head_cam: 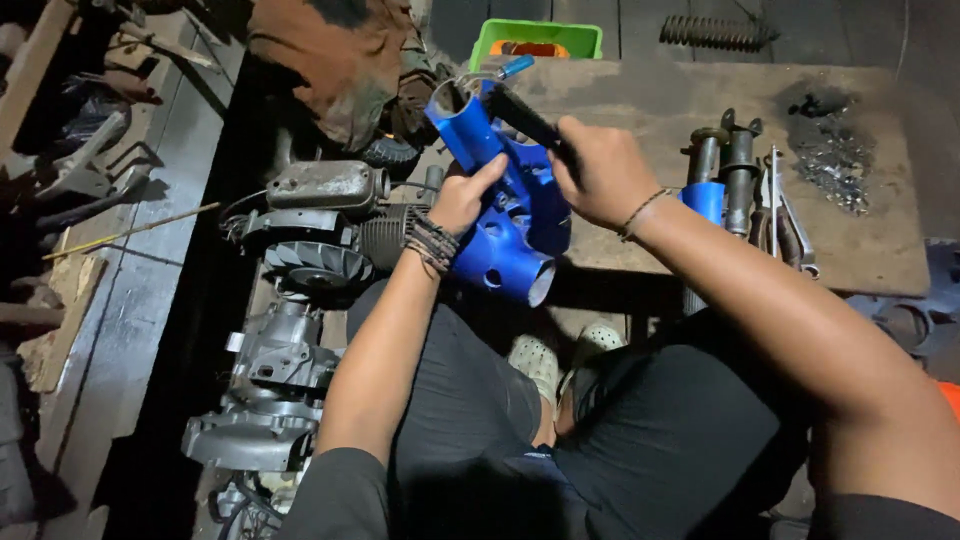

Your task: Servicing a blue cylindrical mechanical component by using a screwdriver and punch to align and secure parts on a workbench.

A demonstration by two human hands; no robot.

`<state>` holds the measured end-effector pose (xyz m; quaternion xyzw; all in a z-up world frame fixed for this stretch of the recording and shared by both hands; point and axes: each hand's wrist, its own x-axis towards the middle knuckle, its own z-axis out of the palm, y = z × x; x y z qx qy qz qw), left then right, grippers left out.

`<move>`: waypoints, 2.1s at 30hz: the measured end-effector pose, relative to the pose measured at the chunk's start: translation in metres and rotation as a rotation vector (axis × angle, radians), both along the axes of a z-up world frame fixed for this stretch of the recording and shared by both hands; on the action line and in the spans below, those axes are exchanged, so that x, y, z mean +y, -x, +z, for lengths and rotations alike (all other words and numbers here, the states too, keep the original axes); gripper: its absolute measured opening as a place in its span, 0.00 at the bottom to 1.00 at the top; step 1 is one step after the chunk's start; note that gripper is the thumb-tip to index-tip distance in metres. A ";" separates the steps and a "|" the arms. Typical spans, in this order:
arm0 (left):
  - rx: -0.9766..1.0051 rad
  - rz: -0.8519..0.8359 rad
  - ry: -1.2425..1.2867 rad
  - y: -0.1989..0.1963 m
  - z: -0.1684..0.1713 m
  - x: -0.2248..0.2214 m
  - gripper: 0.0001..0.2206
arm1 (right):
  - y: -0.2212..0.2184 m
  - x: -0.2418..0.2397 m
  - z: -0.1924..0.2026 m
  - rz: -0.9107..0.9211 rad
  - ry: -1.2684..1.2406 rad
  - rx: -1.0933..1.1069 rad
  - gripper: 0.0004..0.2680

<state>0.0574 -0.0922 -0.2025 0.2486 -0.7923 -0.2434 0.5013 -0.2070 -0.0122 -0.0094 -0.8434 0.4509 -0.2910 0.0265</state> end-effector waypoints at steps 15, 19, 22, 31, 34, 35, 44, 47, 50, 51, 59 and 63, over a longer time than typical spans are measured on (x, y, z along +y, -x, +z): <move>0.212 -0.159 -0.514 0.012 0.026 0.006 0.22 | 0.030 -0.007 -0.006 -0.185 0.155 0.365 0.12; 0.070 -0.012 -0.829 0.026 0.116 0.025 0.20 | 0.062 -0.007 0.012 -0.263 0.548 0.517 0.18; 0.320 0.084 -1.201 0.026 0.130 0.028 0.25 | 0.091 -0.008 -0.004 -0.332 0.354 0.402 0.08; 0.790 0.061 -1.227 0.009 0.063 0.003 0.09 | 0.096 -0.009 -0.003 -0.271 -0.413 -0.193 0.11; 0.851 -0.124 -1.237 0.010 0.064 0.006 0.16 | 0.097 -0.014 -0.003 -0.239 -0.416 -0.224 0.10; 0.851 -0.093 -1.154 0.008 0.058 0.002 0.12 | 0.098 -0.015 -0.003 -0.224 -0.412 -0.218 0.10; 1.053 -0.190 -0.970 0.046 0.119 0.023 0.14 | 0.074 0.003 0.014 -0.074 -0.251 -0.243 0.06; 1.044 -0.247 -1.004 0.058 0.129 0.034 0.20 | 0.047 0.013 0.019 -0.012 -0.150 -0.100 0.14; 1.014 -0.285 -0.923 0.065 0.150 0.048 0.23 | 0.036 0.012 0.015 0.025 -0.138 0.079 0.15; 0.984 -0.349 -0.836 0.066 0.159 0.055 0.24 | 0.033 0.012 0.013 0.056 -0.187 0.166 0.18; 1.091 -0.250 -0.783 0.064 0.149 0.052 0.25 | 0.025 0.029 0.049 -0.059 -0.247 0.100 0.10; 1.035 -0.354 -0.791 0.044 0.119 0.037 0.17 | 0.018 0.036 0.053 -0.078 -0.213 0.266 0.12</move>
